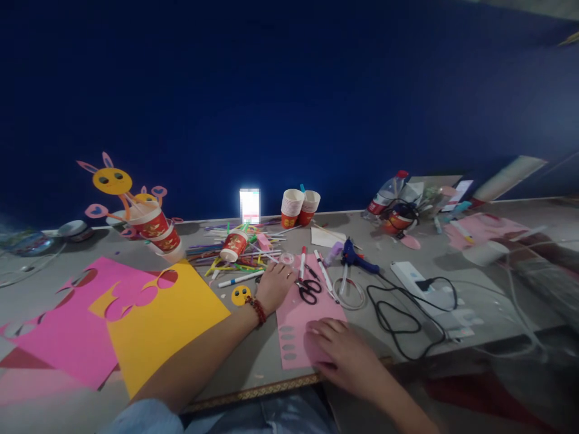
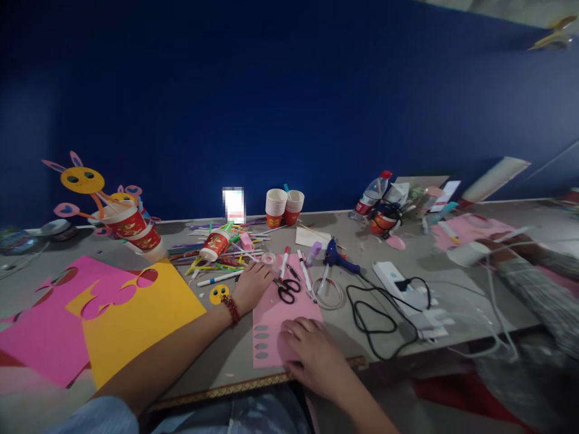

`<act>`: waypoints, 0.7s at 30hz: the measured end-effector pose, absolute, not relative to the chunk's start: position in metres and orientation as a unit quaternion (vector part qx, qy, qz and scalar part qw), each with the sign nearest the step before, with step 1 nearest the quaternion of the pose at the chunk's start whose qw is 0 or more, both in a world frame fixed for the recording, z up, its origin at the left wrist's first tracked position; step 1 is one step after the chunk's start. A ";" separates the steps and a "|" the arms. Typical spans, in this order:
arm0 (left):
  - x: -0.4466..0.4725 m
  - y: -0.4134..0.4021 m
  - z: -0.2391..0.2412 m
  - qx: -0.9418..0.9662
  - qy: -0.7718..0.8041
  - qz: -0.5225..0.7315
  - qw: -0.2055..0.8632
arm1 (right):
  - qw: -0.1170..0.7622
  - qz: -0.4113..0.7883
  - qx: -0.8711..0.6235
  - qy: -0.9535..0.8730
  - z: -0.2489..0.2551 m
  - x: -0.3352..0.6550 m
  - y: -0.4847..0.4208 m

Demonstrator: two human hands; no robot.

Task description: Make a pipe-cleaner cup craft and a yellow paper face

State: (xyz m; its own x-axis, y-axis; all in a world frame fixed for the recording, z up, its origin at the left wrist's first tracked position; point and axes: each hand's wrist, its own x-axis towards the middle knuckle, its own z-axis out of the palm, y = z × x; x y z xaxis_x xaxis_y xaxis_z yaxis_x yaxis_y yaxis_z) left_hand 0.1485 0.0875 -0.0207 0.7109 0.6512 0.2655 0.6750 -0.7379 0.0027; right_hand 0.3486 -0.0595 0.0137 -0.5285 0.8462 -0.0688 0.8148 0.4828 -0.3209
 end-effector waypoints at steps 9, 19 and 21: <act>0.144 0.070 -0.010 -0.927 -0.348 -0.138 0.007 | -0.002 0.103 -0.468 -0.878 0.015 0.336 -0.052; 0.108 0.041 -0.014 -0.961 -0.258 -0.098 -0.027 | 0.028 0.125 -0.474 -0.871 0.009 0.349 -0.051; 0.100 0.039 -0.013 -0.951 -0.290 -0.106 -0.028 | 0.036 0.137 -0.473 -0.870 0.008 0.354 -0.052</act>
State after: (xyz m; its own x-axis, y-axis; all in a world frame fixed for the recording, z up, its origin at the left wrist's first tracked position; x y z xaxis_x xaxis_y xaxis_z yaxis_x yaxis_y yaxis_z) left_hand 0.1002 0.0386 -0.0129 0.8095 0.5572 0.1852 0.5455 -0.8304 0.1137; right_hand 0.3541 -0.0519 0.0081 -0.5505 0.8322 -0.0664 0.8124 0.5157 -0.2720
